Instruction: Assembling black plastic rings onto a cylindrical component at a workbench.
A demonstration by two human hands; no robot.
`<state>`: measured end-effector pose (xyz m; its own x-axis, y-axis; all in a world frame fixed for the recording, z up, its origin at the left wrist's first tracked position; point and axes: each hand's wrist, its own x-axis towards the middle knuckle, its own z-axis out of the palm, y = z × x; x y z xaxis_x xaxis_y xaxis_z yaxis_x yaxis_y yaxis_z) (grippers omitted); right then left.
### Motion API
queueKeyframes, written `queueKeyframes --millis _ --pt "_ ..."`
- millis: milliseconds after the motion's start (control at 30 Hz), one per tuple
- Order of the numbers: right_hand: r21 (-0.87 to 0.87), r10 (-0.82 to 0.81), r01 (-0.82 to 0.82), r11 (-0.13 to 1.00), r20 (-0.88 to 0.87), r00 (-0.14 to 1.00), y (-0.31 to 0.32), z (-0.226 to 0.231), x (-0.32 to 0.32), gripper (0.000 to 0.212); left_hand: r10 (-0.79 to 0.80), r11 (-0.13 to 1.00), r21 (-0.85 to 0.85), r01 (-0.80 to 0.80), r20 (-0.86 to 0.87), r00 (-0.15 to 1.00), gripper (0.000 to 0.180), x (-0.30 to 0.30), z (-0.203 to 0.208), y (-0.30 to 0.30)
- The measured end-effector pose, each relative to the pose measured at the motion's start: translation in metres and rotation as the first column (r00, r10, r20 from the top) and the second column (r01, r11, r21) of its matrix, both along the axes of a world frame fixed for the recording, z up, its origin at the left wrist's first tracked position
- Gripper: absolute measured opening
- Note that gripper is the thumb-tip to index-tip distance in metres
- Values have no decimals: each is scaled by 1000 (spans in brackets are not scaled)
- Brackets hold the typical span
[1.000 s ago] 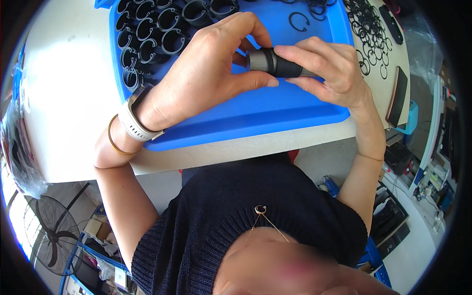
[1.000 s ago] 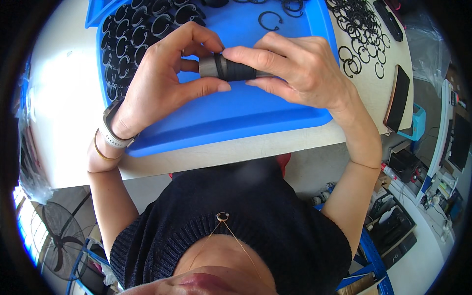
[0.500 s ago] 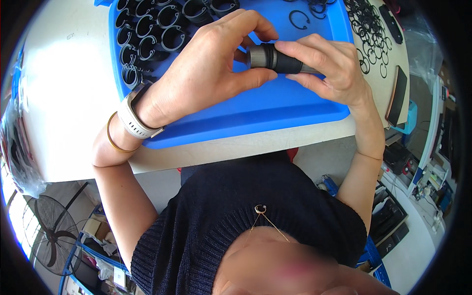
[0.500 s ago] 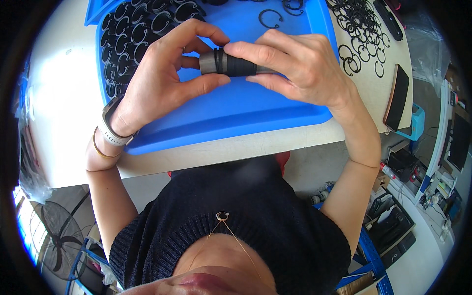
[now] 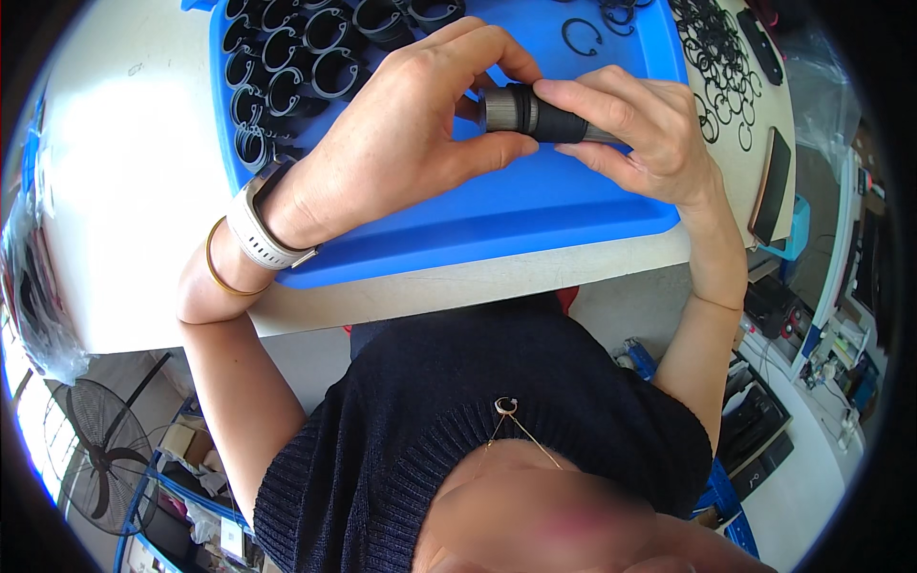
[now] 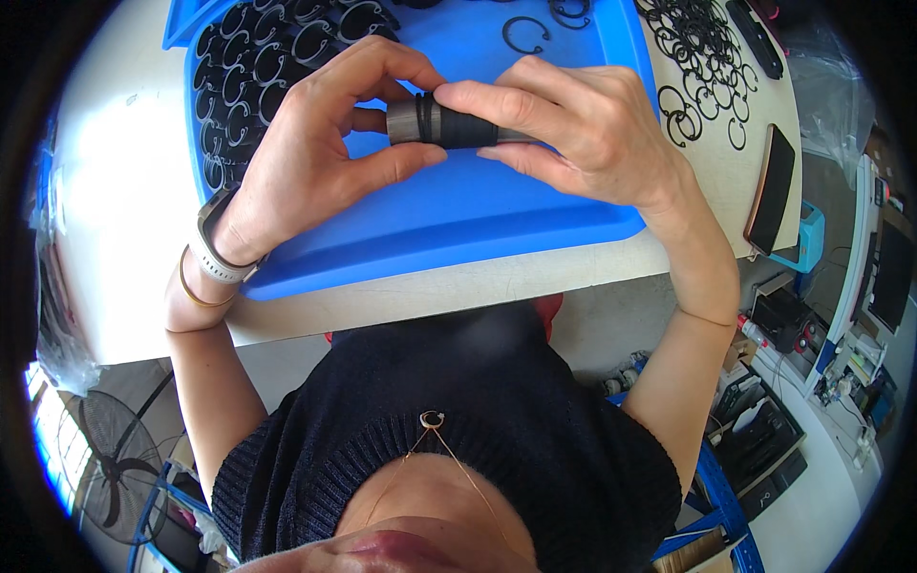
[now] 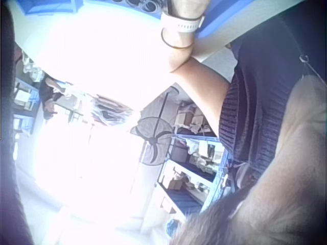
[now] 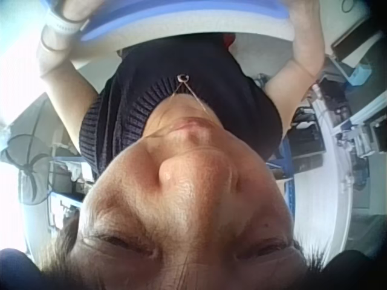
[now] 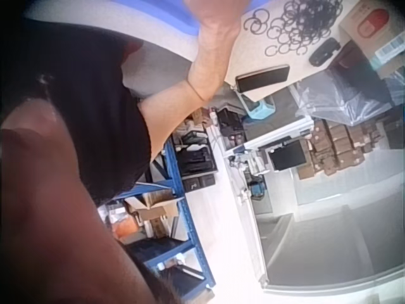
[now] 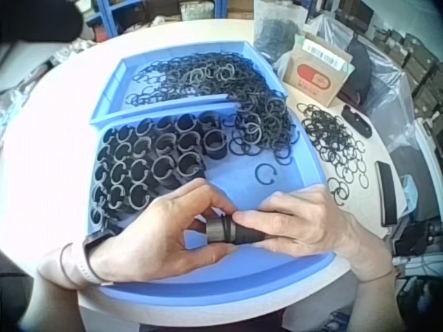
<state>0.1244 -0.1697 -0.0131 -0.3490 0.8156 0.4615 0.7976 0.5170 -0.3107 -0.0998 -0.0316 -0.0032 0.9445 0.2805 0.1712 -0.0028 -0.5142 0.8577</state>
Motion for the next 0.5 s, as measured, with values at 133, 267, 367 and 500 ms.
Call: queueKeyframes --millis 133,267,367,500 --pt "-8 2 -2 1000 6 1000 0 1 0 70 -2 1000 -1 2 -4 1000 44 0 0 0" --pt "3 -1 1 1000 -3 1000 0 0 -1 69 -6 1000 -10 6 -10 1000 44 -1 2 0" --pt "4 3 -3 1000 -3 1000 -1 1 -1 69 -6 1000 -5 6 -10 1000 43 -1 1 0" --pt "2 10 -10 1000 -2 1000 -1 1 -1 68 -7 1000 -3 7 -12 1000 43 -1 1 0"
